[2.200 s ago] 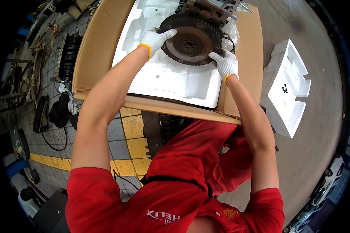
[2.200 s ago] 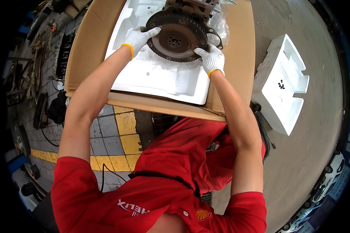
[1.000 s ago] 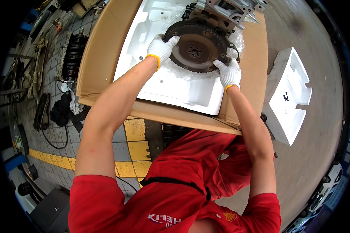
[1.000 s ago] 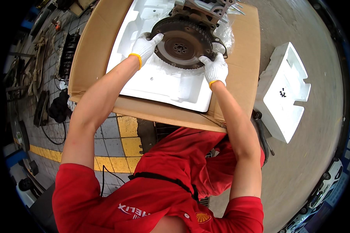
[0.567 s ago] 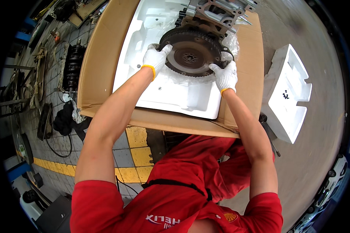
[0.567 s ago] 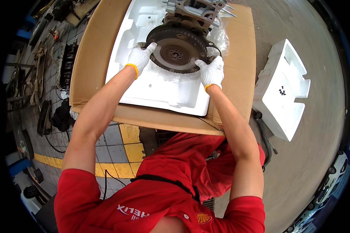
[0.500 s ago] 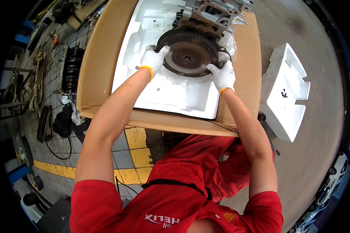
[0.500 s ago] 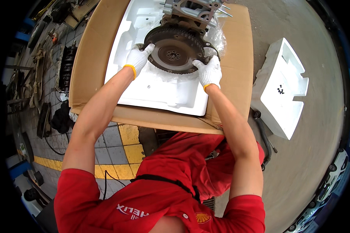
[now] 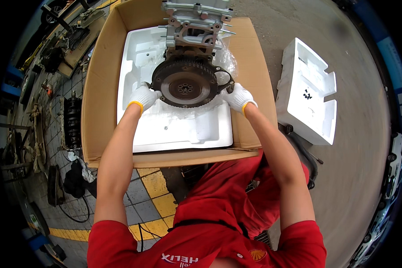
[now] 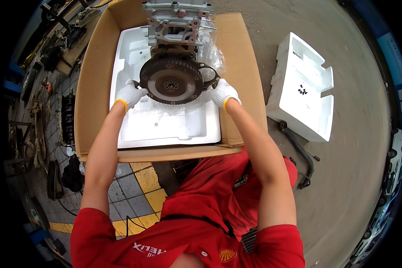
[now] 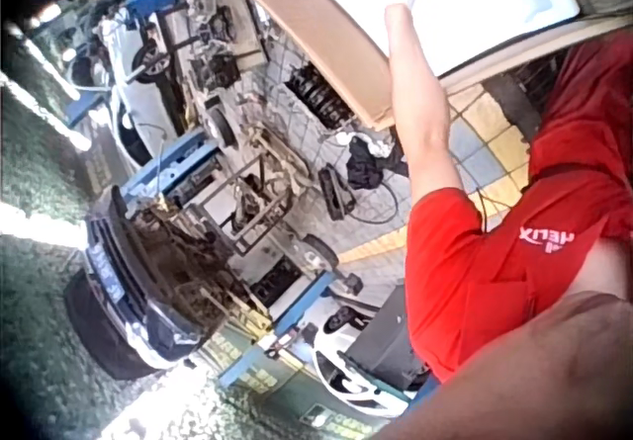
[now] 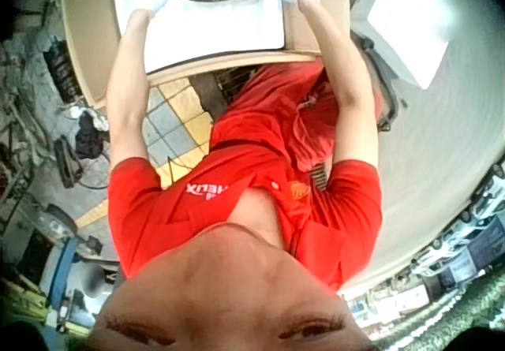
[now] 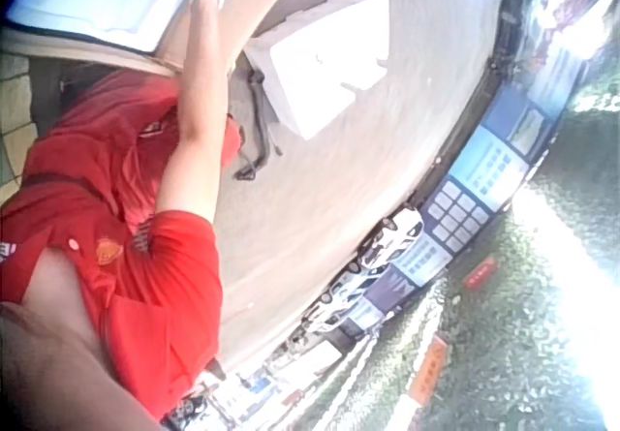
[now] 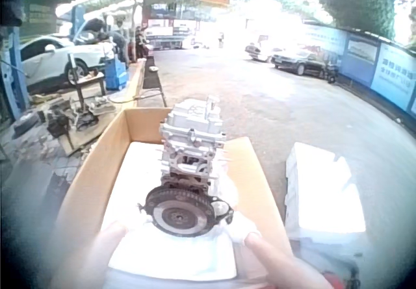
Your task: The person unpacks a new engine block from a cardboard box and places it on a workbench. They then attach a flywheel to the engine and secure it with bolts. The person uses a pneumatic impact wrench to tighten the bolts and then moves to a car to retrieve a tool from the engine bay.
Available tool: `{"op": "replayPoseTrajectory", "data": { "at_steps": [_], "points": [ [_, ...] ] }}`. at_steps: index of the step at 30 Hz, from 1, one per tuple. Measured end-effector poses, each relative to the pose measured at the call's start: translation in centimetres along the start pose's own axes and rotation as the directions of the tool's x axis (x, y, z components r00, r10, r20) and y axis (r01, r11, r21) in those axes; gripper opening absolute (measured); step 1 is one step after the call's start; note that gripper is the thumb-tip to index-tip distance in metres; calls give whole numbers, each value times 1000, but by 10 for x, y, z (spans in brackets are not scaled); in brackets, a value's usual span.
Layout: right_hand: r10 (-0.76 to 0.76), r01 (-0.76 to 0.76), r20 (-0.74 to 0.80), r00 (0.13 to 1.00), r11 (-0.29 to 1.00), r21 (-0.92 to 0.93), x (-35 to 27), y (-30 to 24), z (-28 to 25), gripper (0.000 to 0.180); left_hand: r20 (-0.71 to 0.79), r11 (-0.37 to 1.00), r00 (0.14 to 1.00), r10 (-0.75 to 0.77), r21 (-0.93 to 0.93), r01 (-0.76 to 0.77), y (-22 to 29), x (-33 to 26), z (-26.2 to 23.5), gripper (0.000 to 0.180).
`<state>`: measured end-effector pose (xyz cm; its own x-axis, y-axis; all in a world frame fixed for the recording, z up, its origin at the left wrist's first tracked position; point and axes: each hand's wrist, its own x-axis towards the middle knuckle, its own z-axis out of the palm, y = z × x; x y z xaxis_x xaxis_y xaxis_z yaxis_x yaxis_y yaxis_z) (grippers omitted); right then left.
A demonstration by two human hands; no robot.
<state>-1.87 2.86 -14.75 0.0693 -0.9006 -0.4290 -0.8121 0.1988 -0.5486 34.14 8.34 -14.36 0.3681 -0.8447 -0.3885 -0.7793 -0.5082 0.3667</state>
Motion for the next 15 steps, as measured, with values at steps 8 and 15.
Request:
{"op": "replayPoseTrajectory", "data": {
  "at_steps": [8, 15],
  "points": [
    [-230, -180, 265, 936, 332, 926, -88, 43, -135, 85, 124, 872, 906, 406, 246, -424, 65, -93, -37, 57],
    [132, -56, -286, 949, 964, 258, -136, 130, -174, 71, 464, 677, 558, 688, -133, -724, 127, -206, -13, 69]
  ]
}}
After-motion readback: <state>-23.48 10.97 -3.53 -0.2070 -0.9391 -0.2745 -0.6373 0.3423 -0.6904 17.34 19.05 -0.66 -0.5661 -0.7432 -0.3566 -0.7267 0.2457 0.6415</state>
